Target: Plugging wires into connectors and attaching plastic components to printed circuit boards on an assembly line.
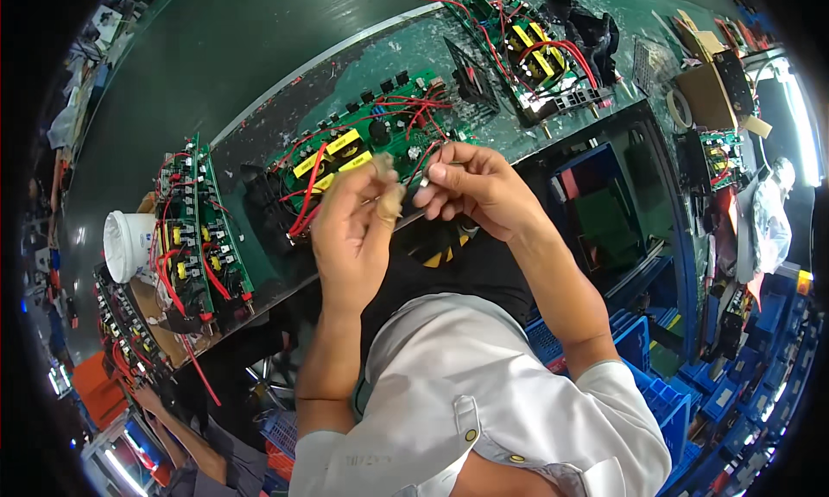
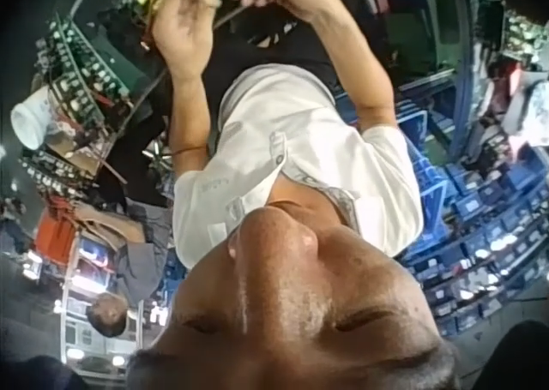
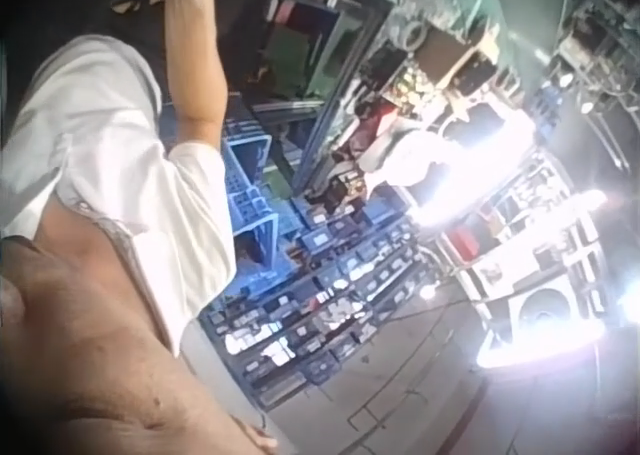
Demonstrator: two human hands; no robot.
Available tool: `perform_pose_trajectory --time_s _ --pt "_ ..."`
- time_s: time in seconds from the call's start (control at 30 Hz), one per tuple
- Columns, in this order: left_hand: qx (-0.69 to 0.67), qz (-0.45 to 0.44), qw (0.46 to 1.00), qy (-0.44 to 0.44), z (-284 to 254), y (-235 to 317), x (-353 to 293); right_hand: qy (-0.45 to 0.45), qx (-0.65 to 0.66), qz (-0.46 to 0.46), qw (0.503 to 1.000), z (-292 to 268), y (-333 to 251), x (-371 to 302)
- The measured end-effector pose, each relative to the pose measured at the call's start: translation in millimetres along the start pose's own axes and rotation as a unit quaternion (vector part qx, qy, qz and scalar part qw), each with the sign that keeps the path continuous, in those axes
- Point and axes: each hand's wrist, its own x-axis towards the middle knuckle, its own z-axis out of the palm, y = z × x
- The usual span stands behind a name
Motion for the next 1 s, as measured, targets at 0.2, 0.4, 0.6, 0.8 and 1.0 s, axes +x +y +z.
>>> perform_pose_trajectory --time_s 0.2,0.4,0.6,0.8,1.0 --pt "-0.149 -0.219 0.964 -0.010 7.9 -0.6 -1.7 0.048 -0.063 -0.069 0.994 -2.9 12.8 -1.3" --pt "-0.182 -0.214 0.959 -0.029 8.7 -6.7 3.3 0.062 -0.111 -0.121 0.985 7.7 13.5 -10.5" --pt "-0.066 -0.117 0.991 -0.021 14.7 -5.5 2.2 0.047 -0.134 -0.094 0.985 -1.8 13.6 -13.6" --pt "0.110 -0.010 0.993 -0.034 13.2 -7.9 12.2 0.109 -0.234 -0.147 0.955 -13.5 13.9 -2.9" --pt "0.451 0.165 0.868 -0.123 9.5 -7.6 19.8 0.223 -0.585 -0.149 0.765 -32.2 -39.8 10.4"
